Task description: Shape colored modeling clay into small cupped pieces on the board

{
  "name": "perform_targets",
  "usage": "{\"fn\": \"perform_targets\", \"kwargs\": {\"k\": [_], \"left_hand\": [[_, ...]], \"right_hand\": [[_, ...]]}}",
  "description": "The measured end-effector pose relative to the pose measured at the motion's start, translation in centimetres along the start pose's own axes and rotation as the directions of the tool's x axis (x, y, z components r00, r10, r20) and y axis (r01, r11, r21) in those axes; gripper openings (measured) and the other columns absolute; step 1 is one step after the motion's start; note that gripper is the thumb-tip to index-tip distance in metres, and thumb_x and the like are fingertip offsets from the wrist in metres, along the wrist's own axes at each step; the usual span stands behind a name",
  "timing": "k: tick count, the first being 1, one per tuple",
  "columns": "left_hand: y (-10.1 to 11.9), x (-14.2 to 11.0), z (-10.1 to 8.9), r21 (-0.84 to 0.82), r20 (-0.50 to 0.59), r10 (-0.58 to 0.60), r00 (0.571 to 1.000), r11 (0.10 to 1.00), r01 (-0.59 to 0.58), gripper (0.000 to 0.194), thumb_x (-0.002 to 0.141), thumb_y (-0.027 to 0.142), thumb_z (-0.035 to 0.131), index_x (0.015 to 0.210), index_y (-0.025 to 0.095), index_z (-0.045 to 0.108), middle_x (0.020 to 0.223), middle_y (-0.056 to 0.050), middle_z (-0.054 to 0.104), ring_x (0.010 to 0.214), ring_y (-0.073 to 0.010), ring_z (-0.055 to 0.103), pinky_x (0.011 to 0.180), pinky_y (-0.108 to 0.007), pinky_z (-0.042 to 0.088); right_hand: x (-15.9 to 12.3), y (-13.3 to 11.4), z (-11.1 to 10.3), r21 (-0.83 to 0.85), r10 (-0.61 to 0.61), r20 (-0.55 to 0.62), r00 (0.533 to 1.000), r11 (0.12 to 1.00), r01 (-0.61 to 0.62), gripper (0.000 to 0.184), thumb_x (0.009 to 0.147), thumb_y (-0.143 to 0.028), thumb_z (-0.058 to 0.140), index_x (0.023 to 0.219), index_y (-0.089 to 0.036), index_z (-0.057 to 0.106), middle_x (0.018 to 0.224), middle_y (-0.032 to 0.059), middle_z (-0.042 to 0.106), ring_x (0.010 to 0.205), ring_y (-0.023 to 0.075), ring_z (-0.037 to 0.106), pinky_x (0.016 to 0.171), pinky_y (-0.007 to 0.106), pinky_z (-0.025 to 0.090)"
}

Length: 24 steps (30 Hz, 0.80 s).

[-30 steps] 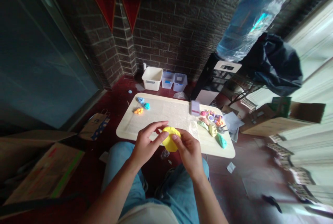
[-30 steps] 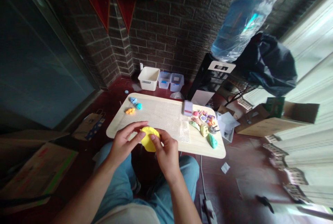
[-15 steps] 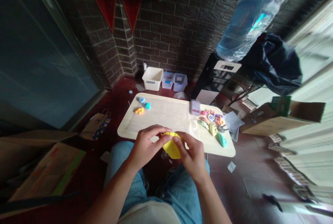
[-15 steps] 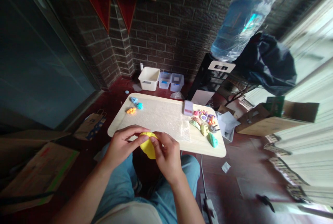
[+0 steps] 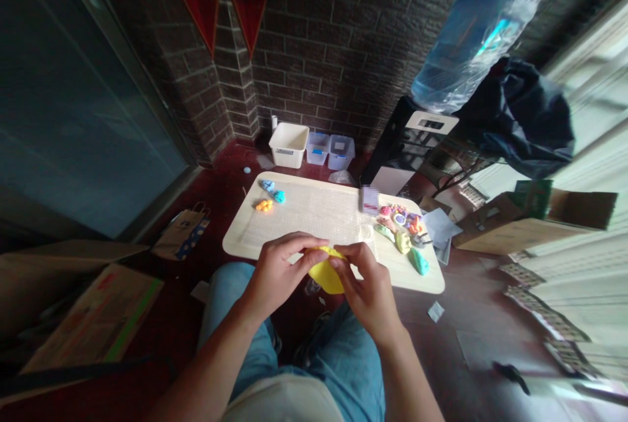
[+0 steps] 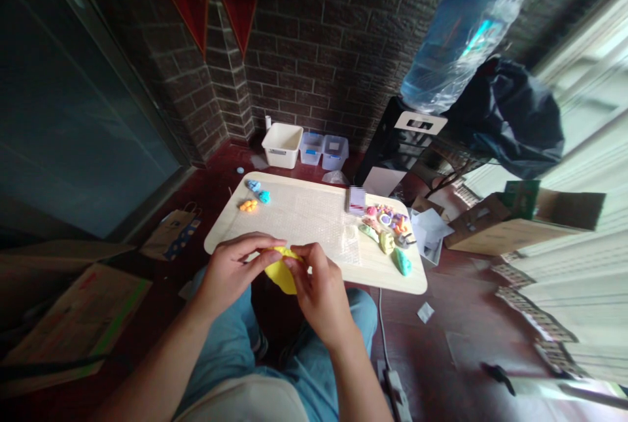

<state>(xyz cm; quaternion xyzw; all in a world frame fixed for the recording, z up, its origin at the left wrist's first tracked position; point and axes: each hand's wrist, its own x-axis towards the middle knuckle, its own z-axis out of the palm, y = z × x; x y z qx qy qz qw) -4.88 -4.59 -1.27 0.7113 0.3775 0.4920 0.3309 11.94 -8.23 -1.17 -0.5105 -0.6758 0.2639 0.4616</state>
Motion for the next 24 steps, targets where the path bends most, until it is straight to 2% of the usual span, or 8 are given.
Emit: {"fn": "perform_targets", "kwargs": {"k": [4, 8, 10, 13, 15, 19, 21, 24], "left_hand": [[0.4, 0.3, 0.3, 0.116, -0.042, 0.162, 0.986, 0.981, -0.156, 0.007, 0.088, 0.015, 0.063, 0.092, 0.018, 0.069, 0.087, -0.002, 0.073, 0.083, -0.0115, 0.068, 0.077, -0.021, 0.052], [0.6, 0.5, 0.4, 0.171, -0.041, 0.270, 0.962, 0.951, -0.259, 0.007, 0.089, 0.012, 0.061, 0.090, 0.017, 0.066, 0.084, -0.003, 0.070, 0.082, -0.0122, 0.065, 0.076, -0.023, 0.052], [0.5, 0.5, 0.3, 0.164, -0.046, 0.248, 0.968, 0.957, -0.238, 0.008, 0.089, 0.012, 0.061, 0.091, 0.017, 0.066, 0.085, -0.002, 0.070, 0.082, -0.0124, 0.065, 0.077, -0.023, 0.051], [0.4, 0.4, 0.3, 0.113, -0.082, 0.137, 0.987, 0.986, -0.127, 0.009, 0.090, 0.014, 0.060, 0.094, 0.019, 0.067, 0.089, -0.002, 0.071, 0.086, -0.0120, 0.066, 0.079, -0.022, 0.052], [0.4, 0.4, 0.2, 0.058, -0.081, 0.065, 0.995, 0.996, -0.061, 0.011, 0.091, 0.016, 0.059, 0.098, 0.020, 0.066, 0.094, -0.002, 0.071, 0.089, -0.0123, 0.067, 0.081, -0.022, 0.052], [0.8, 0.5, 0.1, 0.002, 0.011, 0.059, 0.998, 0.998, -0.059, 0.024, 0.091, 0.019, 0.059, 0.114, 0.021, 0.064, 0.107, -0.005, 0.071, 0.099, -0.0147, 0.067, 0.086, -0.025, 0.053], [1.0, 0.7, 0.1, 0.024, 0.023, 0.093, 0.995, 0.995, -0.094, 0.019, 0.091, 0.019, 0.059, 0.109, 0.021, 0.067, 0.103, -0.005, 0.072, 0.096, -0.0151, 0.067, 0.086, -0.026, 0.053], [1.0, 0.8, 0.1, 0.071, -0.025, 0.084, 0.996, 0.994, -0.082, 0.013, 0.092, 0.020, 0.058, 0.095, 0.019, 0.071, 0.089, -0.004, 0.074, 0.085, -0.0147, 0.068, 0.077, -0.025, 0.054]], "right_hand": [[0.0, -0.6, 0.0, -0.074, -0.076, -0.011, 0.997, 0.994, 0.075, 0.004, 0.094, -0.020, 0.054, 0.097, -0.021, 0.057, 0.082, 0.0027, 0.068, 0.073, 0.0143, 0.066, 0.063, 0.022, 0.050], [0.2, -0.8, 0.0, -0.069, -0.077, -0.015, 0.997, 0.995, 0.075, 0.005, 0.094, -0.020, 0.054, 0.094, -0.022, 0.058, 0.081, 0.0020, 0.067, 0.071, 0.0137, 0.064, 0.064, 0.022, 0.049], [0.4, -0.8, -0.1, -0.007, -0.031, -0.003, 1.000, 0.999, 0.031, 0.005, 0.094, -0.024, 0.055, 0.096, -0.022, 0.059, 0.084, 0.0020, 0.068, 0.074, 0.0139, 0.065, 0.064, 0.022, 0.050], [0.8, -0.8, -0.1, 0.178, 0.099, 0.046, 0.994, 0.978, -0.106, 0.020, 0.092, -0.032, 0.060, 0.109, -0.024, 0.056, 0.090, 0.0028, 0.069, 0.079, 0.0160, 0.067, 0.061, 0.023, 0.052], [0.9, -0.9, -0.2, 0.231, 0.156, 0.070, 0.985, 0.958, -0.169, 0.022, 0.092, -0.036, 0.060, 0.109, -0.023, 0.057, 0.088, 0.0030, 0.069, 0.078, 0.0162, 0.066, 0.060, 0.023, 0.052], [1.0, -1.2, -0.3, 0.105, 0.126, 0.032, 0.992, 0.986, -0.129, 0.016, 0.094, -0.034, 0.056, 0.091, -0.020, 0.063, 0.074, 0.0010, 0.065, 0.065, 0.0128, 0.059, 0.058, 0.022, 0.047], [1.0, -1.4, -0.3, 0.041, 0.084, 0.016, 0.996, 0.996, -0.084, 0.015, 0.095, -0.031, 0.054, 0.091, -0.020, 0.063, 0.071, 0.0002, 0.063, 0.063, 0.0126, 0.057, 0.058, 0.022, 0.046], [1.1, -1.5, 0.0, 0.001, 0.067, 0.005, 0.998, 0.998, -0.067, 0.016, 0.095, -0.030, 0.053, 0.092, -0.021, 0.065, 0.071, 0.0006, 0.063, 0.063, 0.0130, 0.057, 0.059, 0.023, 0.045]]}}
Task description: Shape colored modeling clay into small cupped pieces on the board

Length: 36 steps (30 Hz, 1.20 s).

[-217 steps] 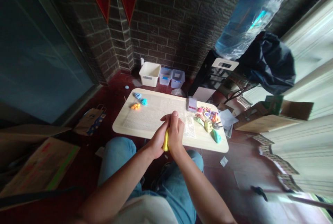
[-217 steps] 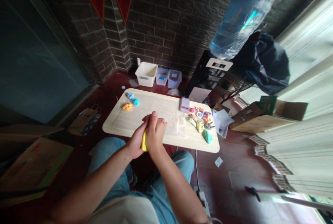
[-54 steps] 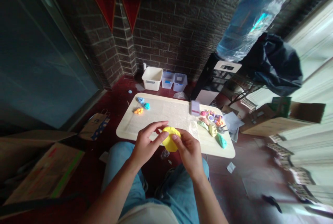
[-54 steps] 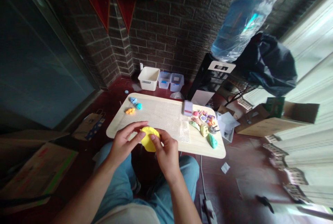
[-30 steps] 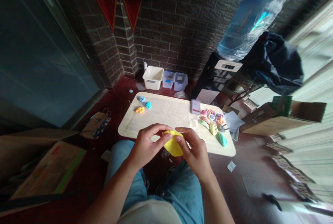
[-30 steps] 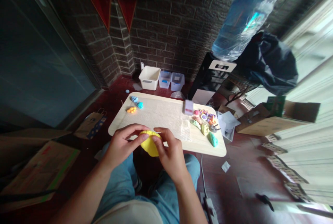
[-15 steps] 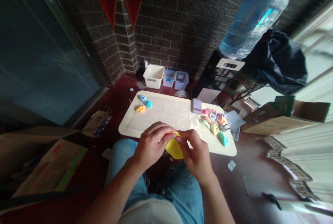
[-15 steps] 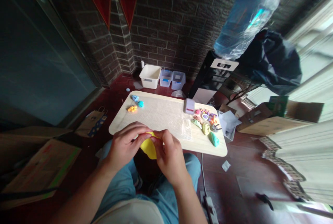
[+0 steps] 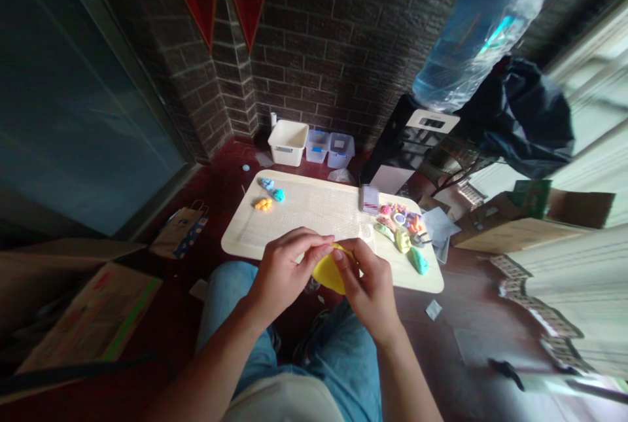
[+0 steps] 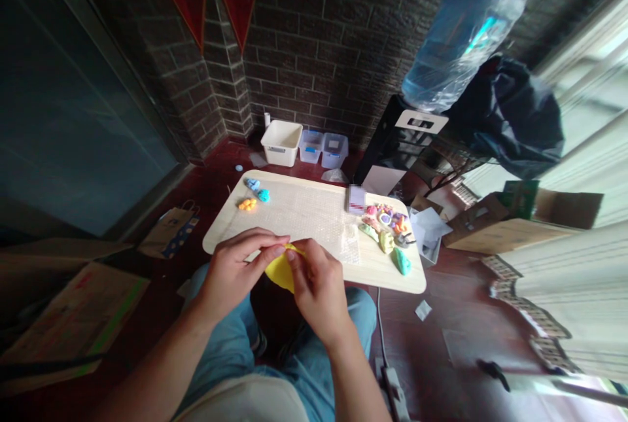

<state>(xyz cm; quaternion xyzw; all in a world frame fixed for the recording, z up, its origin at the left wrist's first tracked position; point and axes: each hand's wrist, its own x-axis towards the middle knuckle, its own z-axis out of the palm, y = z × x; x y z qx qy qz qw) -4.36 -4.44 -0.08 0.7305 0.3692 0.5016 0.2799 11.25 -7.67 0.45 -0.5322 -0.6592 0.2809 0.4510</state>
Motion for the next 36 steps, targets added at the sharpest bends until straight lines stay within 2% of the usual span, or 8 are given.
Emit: {"fn": "perform_targets", "kwargs": {"k": [5, 9, 13, 16, 22, 28, 34, 36], "left_hand": [[-0.2, -0.2, 0.1, 0.056, -0.085, -0.021, 0.996, 0.998, 0.026, 0.013, 0.091, 0.017, 0.059, 0.094, 0.019, 0.072, 0.088, -0.003, 0.074, 0.083, -0.0132, 0.068, 0.076, -0.023, 0.052], [-0.4, -0.5, -0.1, 0.012, -0.106, -0.048, 0.993, 0.999, 0.050, 0.015, 0.091, 0.018, 0.059, 0.099, 0.020, 0.072, 0.093, -0.004, 0.074, 0.087, -0.0133, 0.068, 0.079, -0.022, 0.053], [-0.5, -0.5, -0.4, -0.089, -0.002, -0.190, 0.982, 0.978, 0.189, 0.023, 0.088, 0.028, 0.064, 0.110, 0.021, 0.068, 0.106, -0.005, 0.073, 0.094, -0.0167, 0.069, 0.079, -0.025, 0.055], [-0.8, -0.4, -0.5, -0.099, 0.043, -0.242, 0.969, 0.964, 0.245, 0.016, 0.088, 0.032, 0.064, 0.096, 0.020, 0.070, 0.096, -0.004, 0.074, 0.089, -0.0175, 0.070, 0.077, -0.025, 0.055], [-1.3, -0.5, -0.5, -0.013, -0.019, -0.235, 0.972, 0.972, 0.234, 0.013, 0.089, 0.031, 0.062, 0.090, 0.020, 0.069, 0.090, -0.004, 0.074, 0.084, -0.0168, 0.068, 0.076, -0.025, 0.053], [-1.3, -0.8, 0.0, 0.038, -0.051, -0.210, 0.976, 0.977, 0.212, 0.012, 0.090, 0.029, 0.060, 0.090, 0.019, 0.067, 0.088, -0.003, 0.073, 0.082, -0.0163, 0.068, 0.075, -0.025, 0.052], [-1.3, -0.9, 0.1, -0.001, -0.068, -0.250, 0.966, 0.968, 0.250, 0.013, 0.091, 0.030, 0.059, 0.094, 0.020, 0.066, 0.091, -0.004, 0.072, 0.085, -0.0165, 0.068, 0.079, -0.025, 0.053], [-1.4, -0.9, 0.1, -0.075, -0.091, -0.285, 0.954, 0.957, 0.279, 0.015, 0.090, 0.032, 0.060, 0.095, 0.020, 0.066, 0.093, -0.005, 0.072, 0.086, -0.0175, 0.069, 0.079, -0.026, 0.054]], "right_hand": [[0.4, 0.5, 0.5, 0.237, 0.165, 0.065, 0.984, 0.955, -0.176, 0.025, 0.089, -0.040, 0.062, 0.103, -0.020, 0.065, 0.088, 0.0036, 0.069, 0.075, 0.0157, 0.063, 0.064, 0.024, 0.050], [0.2, 0.8, 0.7, 0.348, 0.286, 0.124, 0.950, 0.884, -0.311, 0.029, 0.084, -0.046, 0.067, 0.087, -0.017, 0.065, 0.070, -0.0003, 0.062, 0.061, 0.0123, 0.055, 0.052, 0.021, 0.044], [0.0, 0.9, 0.8, 0.368, 0.280, 0.076, 0.957, 0.884, -0.288, 0.031, 0.085, -0.047, 0.064, 0.078, -0.017, 0.063, 0.062, -0.0023, 0.056, 0.055, 0.0099, 0.048, 0.049, 0.020, 0.038], [0.1, 0.9, 0.9, 0.317, 0.268, 0.047, 0.962, 0.910, -0.269, 0.033, 0.086, -0.048, 0.063, 0.077, -0.016, 0.065, 0.061, -0.0019, 0.055, 0.054, 0.0102, 0.047, 0.048, 0.021, 0.037], [0.0, 0.9, 0.8, 0.158, 0.183, 0.077, 0.980, 0.968, -0.194, 0.029, 0.091, -0.043, 0.059, 0.101, -0.019, 0.070, 0.076, 0.0014, 0.065, 0.069, 0.0145, 0.058, 0.060, 0.023, 0.045], [-0.1, 0.8, 0.8, 0.005, 0.108, -0.015, 0.994, 0.994, -0.108, 0.033, 0.096, -0.040, 0.050, 0.086, -0.017, 0.070, 0.063, -0.0005, 0.059, 0.058, 0.0117, 0.052, 0.054, 0.022, 0.040], [0.2, 1.2, 0.6, 0.218, 0.220, 0.100, 0.971, 0.947, -0.237, 0.033, 0.089, -0.046, 0.060, 0.105, -0.018, 0.067, 0.078, 0.0024, 0.067, 0.065, 0.0136, 0.058, 0.056, 0.022, 0.045], [0.3, 1.2, 0.8, 0.323, 0.259, 0.132, 0.957, 0.901, -0.289, 0.032, 0.086, -0.047, 0.064, 0.099, -0.017, 0.066, 0.074, 0.0015, 0.066, 0.060, 0.0128, 0.058, 0.052, 0.022, 0.045]]}}
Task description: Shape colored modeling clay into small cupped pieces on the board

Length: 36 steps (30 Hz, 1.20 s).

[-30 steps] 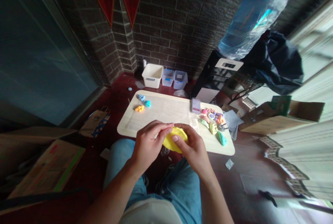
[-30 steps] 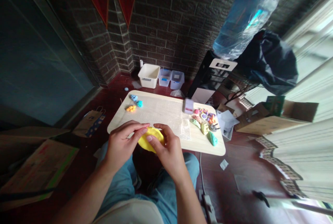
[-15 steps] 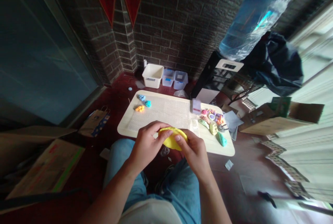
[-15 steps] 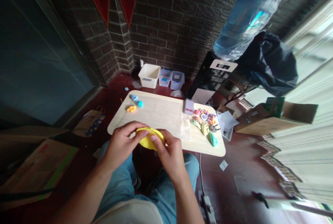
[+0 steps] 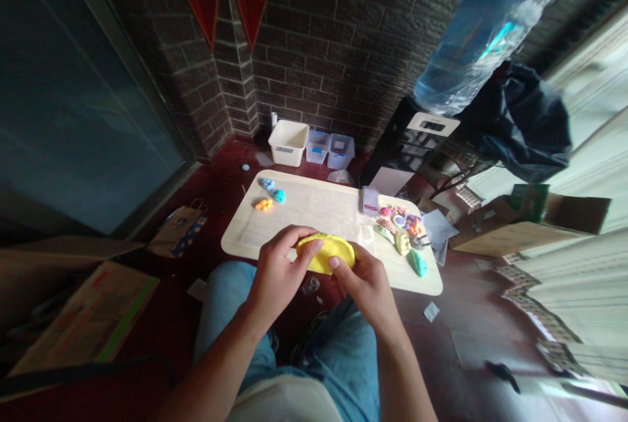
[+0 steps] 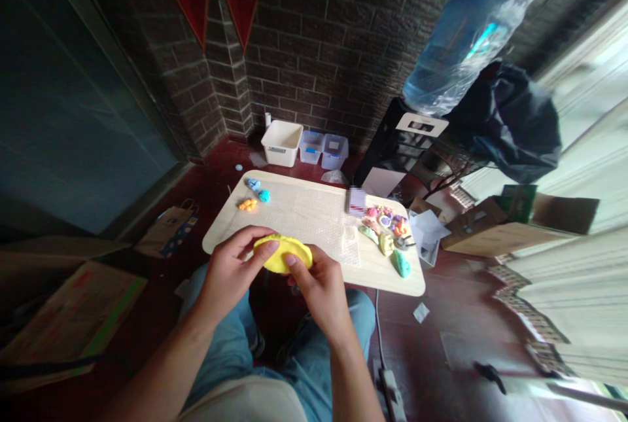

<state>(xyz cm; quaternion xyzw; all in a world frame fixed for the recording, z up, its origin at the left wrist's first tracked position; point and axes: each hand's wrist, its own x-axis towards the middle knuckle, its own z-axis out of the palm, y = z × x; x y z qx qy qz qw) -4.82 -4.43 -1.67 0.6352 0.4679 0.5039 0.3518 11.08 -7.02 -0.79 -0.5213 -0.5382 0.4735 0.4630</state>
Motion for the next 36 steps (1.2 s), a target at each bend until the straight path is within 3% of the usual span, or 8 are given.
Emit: {"fn": "perform_targets", "kwargs": {"k": [5, 11, 14, 17, 24, 27, 31, 36], "left_hand": [[0.0, -0.1, -0.1, -0.193, 0.114, -0.097, 0.989, 0.974, 0.117, 0.028, 0.086, 0.035, 0.065, 0.109, 0.020, 0.066, 0.107, -0.008, 0.072, 0.096, -0.0204, 0.069, 0.082, -0.028, 0.056], [-0.4, 0.1, 0.0, -0.254, 0.195, -0.211, 0.958, 0.932, 0.257, 0.018, 0.080, 0.033, 0.072, 0.089, 0.017, 0.071, 0.083, -0.004, 0.074, 0.077, -0.0180, 0.069, 0.069, -0.025, 0.055], [-0.8, 0.1, 0.1, -0.261, 0.176, -0.229, 0.958, 0.927, 0.269, 0.018, 0.079, 0.032, 0.072, 0.087, 0.017, 0.071, 0.080, -0.003, 0.073, 0.074, -0.0170, 0.067, 0.066, -0.024, 0.054], [-1.0, 0.0, 0.0, -0.238, 0.188, -0.244, 0.952, 0.929, 0.285, 0.017, 0.081, 0.032, 0.070, 0.085, 0.016, 0.071, 0.075, -0.002, 0.071, 0.068, -0.0151, 0.065, 0.060, -0.022, 0.052], [-0.4, 0.8, -0.5, -0.074, 0.228, -0.014, 0.974, 0.997, 0.032, 0.040, 0.086, 0.027, 0.066, 0.126, 0.025, 0.062, 0.111, -0.006, 0.071, 0.099, -0.0181, 0.067, 0.087, -0.029, 0.054], [0.1, 1.2, -0.3, -0.058, 0.241, 0.048, 0.969, 0.998, -0.035, 0.019, 0.087, 0.027, 0.065, 0.103, 0.023, 0.074, 0.101, -0.005, 0.074, 0.094, -0.0176, 0.068, 0.085, -0.028, 0.053], [0.4, 1.0, 0.1, -0.053, 0.173, 0.013, 0.985, 0.999, -0.004, 0.015, 0.088, 0.027, 0.064, 0.097, 0.022, 0.074, 0.098, -0.004, 0.075, 0.093, -0.0167, 0.069, 0.083, -0.026, 0.053], [0.0, 0.6, 0.3, -0.035, 0.137, -0.050, 0.989, 0.998, 0.055, 0.019, 0.089, 0.028, 0.062, 0.104, 0.021, 0.071, 0.100, -0.003, 0.075, 0.091, -0.0160, 0.070, 0.081, -0.025, 0.054]], "right_hand": [[-0.1, -0.3, 0.6, 0.087, 0.007, -0.072, 0.997, 0.996, 0.000, 0.033, 0.083, -0.049, 0.066, 0.071, -0.017, 0.061, 0.057, -0.0023, 0.057, 0.047, 0.0097, 0.050, 0.043, 0.021, 0.041], [-0.1, -0.2, 0.5, 0.097, 0.028, -0.047, 0.998, 0.995, -0.023, 0.032, 0.083, -0.049, 0.066, 0.086, -0.017, 0.067, 0.067, 0.0005, 0.064, 0.050, 0.0105, 0.054, 0.044, 0.021, 0.044], [-0.2, -0.1, 0.3, -0.003, -0.001, -0.068, 0.998, 1.000, 0.001, 0.034, 0.087, -0.049, 0.061, 0.099, -0.018, 0.066, 0.072, 0.0009, 0.065, 0.052, 0.0117, 0.056, 0.045, 0.022, 0.045], [-0.2, 0.0, 0.1, -0.224, -0.102, -0.114, 0.988, 0.972, 0.074, 0.033, 0.095, -0.047, 0.050, 0.082, -0.019, 0.063, 0.057, -0.0025, 0.055, 0.048, 0.0109, 0.050, 0.044, 0.021, 0.037], [0.5, 0.1, -0.6, -0.501, -0.145, 0.061, 0.988, 0.851, 0.156, 0.025, 0.097, -0.037, 0.048, 0.086, -0.019, 0.062, 0.062, -0.0012, 0.056, 0.052, 0.0112, 0.048, 0.050, 0.023, 0.034], [0.6, 0.3, -0.6, -0.427, -0.118, 0.035, 0.992, 0.896, 0.121, 0.023, 0.096, -0.038, 0.050, 0.103, -0.020, 0.063, 0.069, 0.0002, 0.061, 0.056, 0.0122, 0.052, 0.052, 0.023, 0.038], [0.2, 0.8, -0.3, -0.057, -0.030, -0.038, 0.999, 0.998, 0.028, 0.035, 0.090, -0.044, 0.059, 0.118, -0.024, 0.055, 0.072, -0.0014, 0.062, 0.058, 0.0125, 0.054, 0.049, 0.021, 0.040], [-0.2, 1.2, -0.1, 0.041, -0.016, -0.131, 0.991, 0.999, 0.021, 0.022, 0.087, -0.040, 0.064, 0.099, -0.021, 0.062, 0.080, 0.0024, 0.068, 0.066, 0.0141, 0.062, 0.055, 0.023, 0.047]]}}
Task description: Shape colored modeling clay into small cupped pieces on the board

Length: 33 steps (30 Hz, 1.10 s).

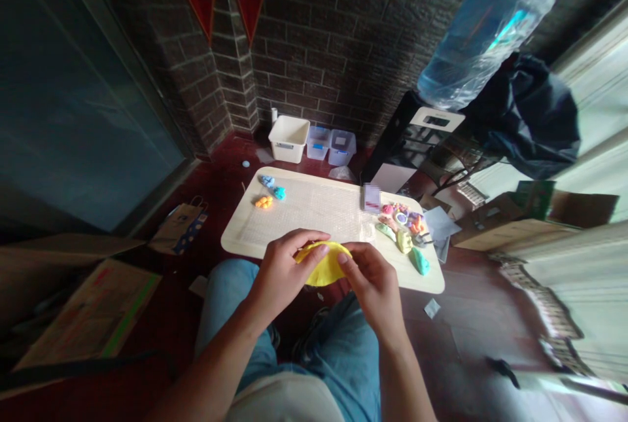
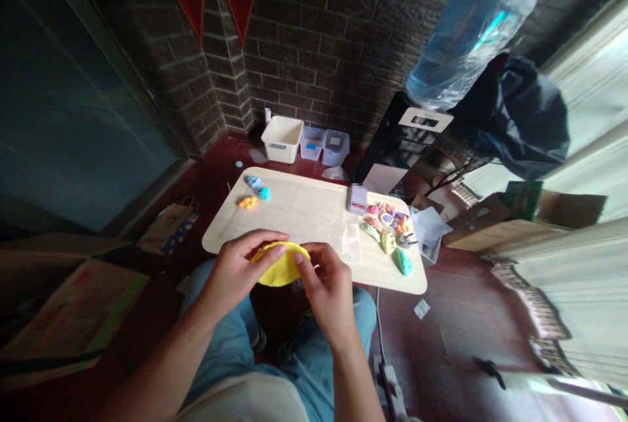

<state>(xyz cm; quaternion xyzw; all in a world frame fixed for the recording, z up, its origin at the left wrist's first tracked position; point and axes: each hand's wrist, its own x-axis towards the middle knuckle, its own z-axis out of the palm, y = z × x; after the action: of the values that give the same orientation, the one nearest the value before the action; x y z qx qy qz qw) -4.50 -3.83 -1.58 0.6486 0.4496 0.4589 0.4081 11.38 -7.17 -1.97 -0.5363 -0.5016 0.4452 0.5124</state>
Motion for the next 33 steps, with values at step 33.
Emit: {"fn": "perform_targets", "kwargs": {"k": [33], "left_hand": [[-0.6, -0.4, 0.7, 0.165, 0.001, 0.115, 0.993, 0.980, -0.114, 0.030, 0.091, 0.016, 0.052, 0.119, 0.024, 0.059, 0.116, -0.004, 0.069, 0.105, -0.0159, 0.065, 0.092, -0.027, 0.051]], "right_hand": [[0.8, 0.4, 0.2, 0.022, 0.025, 0.107, 0.994, 0.999, -0.028, 0.042, 0.086, -0.045, 0.064, 0.120, -0.022, 0.057, 0.091, 0.0045, 0.067, 0.076, 0.0168, 0.062, 0.066, 0.026, 0.050]]}}
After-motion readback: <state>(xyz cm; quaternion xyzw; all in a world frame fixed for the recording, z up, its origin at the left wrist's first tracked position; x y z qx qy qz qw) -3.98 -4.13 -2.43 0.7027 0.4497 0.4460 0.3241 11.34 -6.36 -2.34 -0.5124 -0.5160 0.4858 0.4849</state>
